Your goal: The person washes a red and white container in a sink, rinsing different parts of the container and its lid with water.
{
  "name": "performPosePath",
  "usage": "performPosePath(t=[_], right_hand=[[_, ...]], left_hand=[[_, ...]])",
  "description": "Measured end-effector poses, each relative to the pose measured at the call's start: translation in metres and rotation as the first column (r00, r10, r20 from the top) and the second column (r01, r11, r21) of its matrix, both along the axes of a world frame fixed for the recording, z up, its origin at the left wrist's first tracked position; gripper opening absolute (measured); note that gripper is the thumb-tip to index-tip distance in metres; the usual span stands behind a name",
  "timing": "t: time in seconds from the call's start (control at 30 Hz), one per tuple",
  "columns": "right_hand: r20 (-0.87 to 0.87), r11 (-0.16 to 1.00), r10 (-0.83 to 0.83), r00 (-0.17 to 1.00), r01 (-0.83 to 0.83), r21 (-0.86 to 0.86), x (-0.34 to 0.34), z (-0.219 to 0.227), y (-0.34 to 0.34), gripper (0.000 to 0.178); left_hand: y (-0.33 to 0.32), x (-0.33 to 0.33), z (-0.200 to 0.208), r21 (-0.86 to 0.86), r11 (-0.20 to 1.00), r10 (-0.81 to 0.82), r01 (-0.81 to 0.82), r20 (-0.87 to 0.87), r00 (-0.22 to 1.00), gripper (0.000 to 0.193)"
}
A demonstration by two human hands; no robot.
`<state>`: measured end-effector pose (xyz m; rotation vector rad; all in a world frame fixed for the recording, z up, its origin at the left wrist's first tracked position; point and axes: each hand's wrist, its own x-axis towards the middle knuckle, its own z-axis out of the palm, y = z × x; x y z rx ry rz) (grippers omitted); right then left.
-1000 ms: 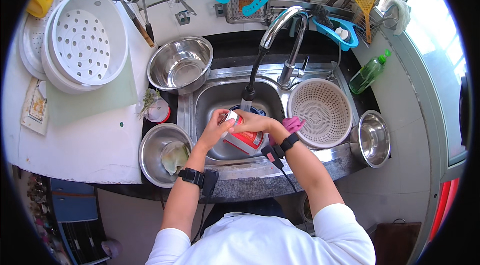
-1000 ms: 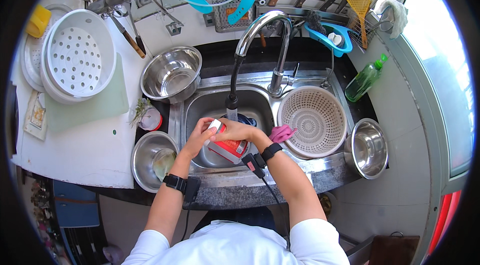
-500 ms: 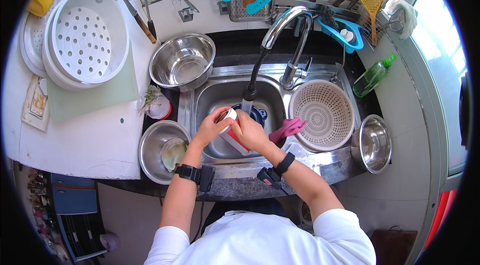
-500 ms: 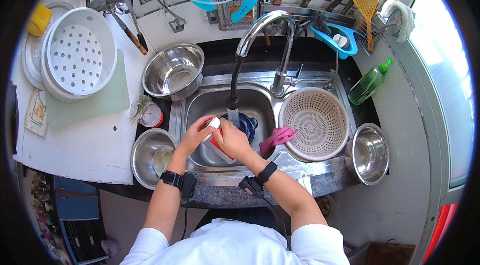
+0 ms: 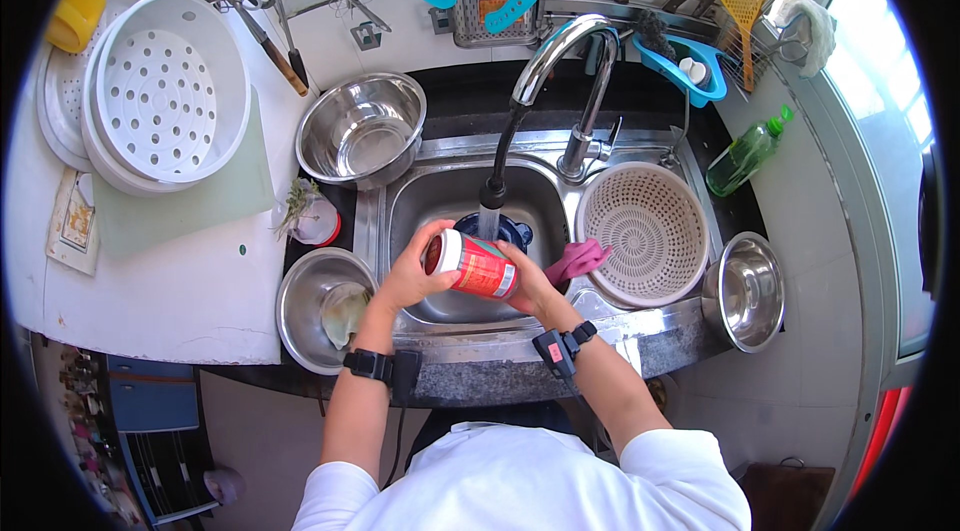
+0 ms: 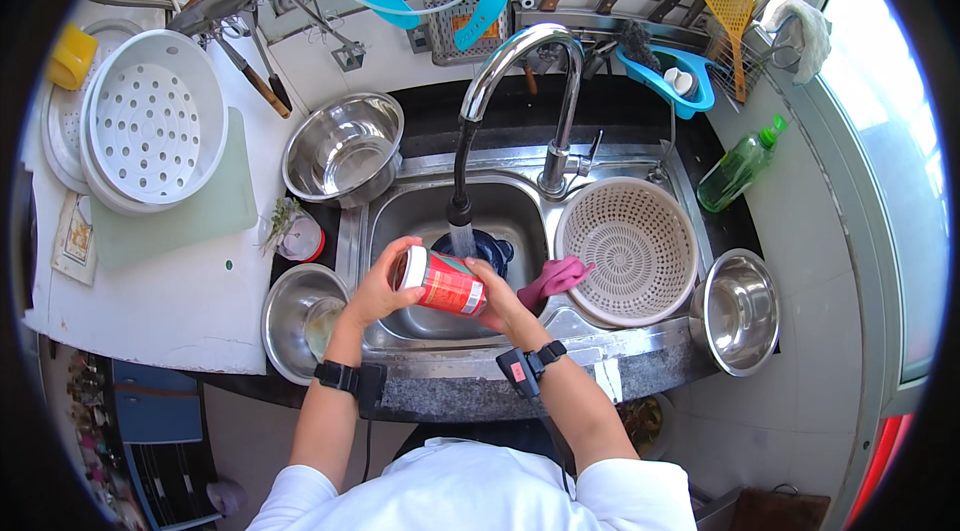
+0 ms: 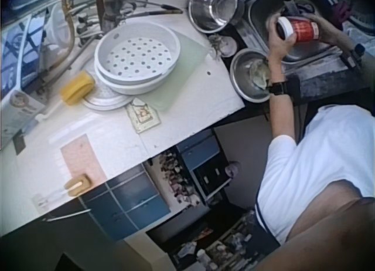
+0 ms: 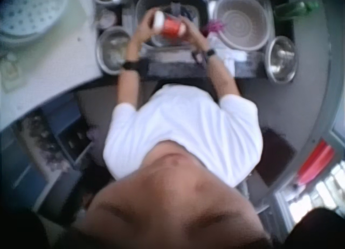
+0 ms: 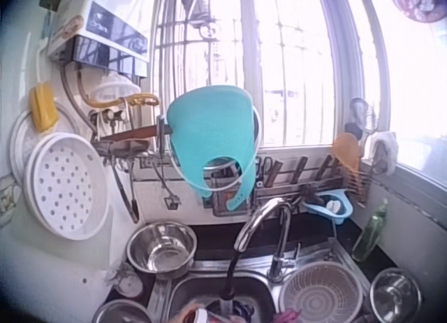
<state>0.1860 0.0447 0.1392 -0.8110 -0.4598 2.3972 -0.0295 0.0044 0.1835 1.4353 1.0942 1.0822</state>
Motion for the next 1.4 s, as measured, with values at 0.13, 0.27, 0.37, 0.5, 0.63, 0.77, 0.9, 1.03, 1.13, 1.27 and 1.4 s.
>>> performPosePath(t=[0.13, 0.27, 0.37, 0.5, 0.63, 0.77, 0.9, 1.03, 1.13, 1.27, 1.4], right_hand=[[0.300, 0.801, -0.382, 0.874, 0.151, 0.579, -0.015, -0.019, 0.005, 0.043], [0.321, 0.313, -0.706, 0.632, -0.129, 0.941, -0.024, -0.004, -0.012, 0.052], [0.308, 0.282, -0.696, 0.648, -0.148, 0.948, -0.018, 0.011, -0.035, 0.051], [0.406, 0.353, -0.639, 0.653, -0.220, 0.909, 0.005, -0.012, -0.036, 0.036], [0.563, 0.592, -0.509, 0.651, -0.210, 0.778, -0.003, -0.006, -0.011, 0.046], [0.428, 0.337, -0.698, 0.574, -0.265, 0.904, -0.022, 0.012, -0.017, 0.054], [0.289, -0.358, -0.738, 0.609, -0.717, 0.597, -0.014, 0.014, -0.036, 0.063], [0.236, -0.475, -0.769, 0.594, -0.778, 0.411, -0.018, 0.022, -0.010, 0.069], [0.455, -0.400, -0.664, 0.594, -0.796, 0.454, -0.004, 0.044, 0.008, 0.083], [0.841, 0.061, -0.067, 0.536, -0.839, 0.540, -0.005, 0.035, 0.034, 0.083], [0.591, 0.346, 0.569, 0.572, -0.818, 0.460, -0.004, 0.022, 0.060, 0.076]], left_hand=[[-0.009, 0.031, -0.020, -0.516, 0.820, 0.431, -0.247, 0.274, 0.860, 0.055], [-0.014, 0.035, -0.017, -0.718, 0.656, 0.594, -0.234, 0.300, 0.746, 0.046], [-0.012, 0.028, -0.033, -0.774, 0.620, 0.619, -0.128, 0.382, 0.687, 0.045], [-0.013, 0.030, -0.026, -0.777, 0.626, 0.637, -0.067, 0.460, 0.619, 0.045], [-0.010, 0.034, -0.042, -0.758, 0.643, 0.603, -0.110, 0.412, 0.683, 0.044], [-0.011, 0.044, -0.038, -0.783, 0.617, 0.615, -0.076, 0.420, 0.668, 0.048], [-0.004, 0.041, -0.036, -0.788, 0.613, 0.566, 0.056, 0.488, 0.664, 0.047], [0.003, 0.024, -0.036, -0.851, 0.524, 0.445, 0.017, 0.290, 0.847, 0.044], [0.004, 0.031, 0.000, -0.716, 0.611, 0.427, -0.338, -0.061, 0.902, 0.045], [0.010, 0.029, -0.017, -0.387, 0.846, 0.278, -0.366, -0.266, 0.923, 0.047], [0.012, 0.027, -0.025, -0.178, 0.974, 0.135, -0.143, -0.055, 0.989, 0.041]])
